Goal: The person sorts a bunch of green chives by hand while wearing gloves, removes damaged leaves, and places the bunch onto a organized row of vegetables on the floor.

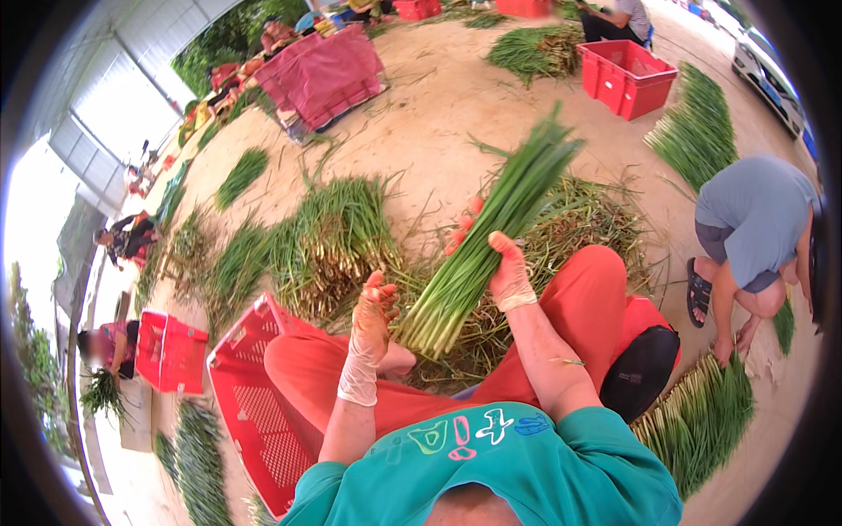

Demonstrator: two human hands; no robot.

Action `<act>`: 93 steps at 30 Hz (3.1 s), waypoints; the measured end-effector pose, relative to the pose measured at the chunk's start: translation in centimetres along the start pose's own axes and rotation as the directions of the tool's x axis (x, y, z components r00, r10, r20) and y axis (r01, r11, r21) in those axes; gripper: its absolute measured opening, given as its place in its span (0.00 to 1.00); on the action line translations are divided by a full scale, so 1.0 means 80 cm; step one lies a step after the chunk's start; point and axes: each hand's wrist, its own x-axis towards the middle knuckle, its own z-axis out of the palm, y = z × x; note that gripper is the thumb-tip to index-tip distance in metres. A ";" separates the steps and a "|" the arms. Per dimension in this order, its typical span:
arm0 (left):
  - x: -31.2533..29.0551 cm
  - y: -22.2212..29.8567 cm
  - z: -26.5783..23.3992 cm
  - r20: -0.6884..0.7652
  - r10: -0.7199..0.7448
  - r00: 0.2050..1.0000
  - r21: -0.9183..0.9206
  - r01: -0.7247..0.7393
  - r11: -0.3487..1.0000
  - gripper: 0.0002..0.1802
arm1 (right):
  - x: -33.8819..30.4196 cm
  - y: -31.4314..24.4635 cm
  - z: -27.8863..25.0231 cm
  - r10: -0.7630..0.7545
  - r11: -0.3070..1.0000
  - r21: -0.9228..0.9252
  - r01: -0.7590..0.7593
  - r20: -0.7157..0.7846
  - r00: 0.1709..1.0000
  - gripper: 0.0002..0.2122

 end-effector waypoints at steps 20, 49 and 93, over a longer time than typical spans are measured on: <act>0.026 -0.056 -0.003 -0.351 -0.170 0.921 -0.450 -0.007 0.893 0.29 | 0.012 -0.004 -0.021 -0.207 0.978 0.037 0.207 -0.013 0.978 0.34; -0.007 0.003 0.067 0.333 0.476 0.814 0.835 -0.489 0.252 0.05 | 0.002 0.015 -0.035 -0.084 0.995 -0.079 0.066 -0.257 0.963 0.30; 0.012 -0.020 -0.025 0.290 -0.033 0.957 0.899 -0.284 -0.334 0.41 | -0.001 -0.080 0.021 -0.407 0.890 -0.314 0.331 -0.219 0.887 0.27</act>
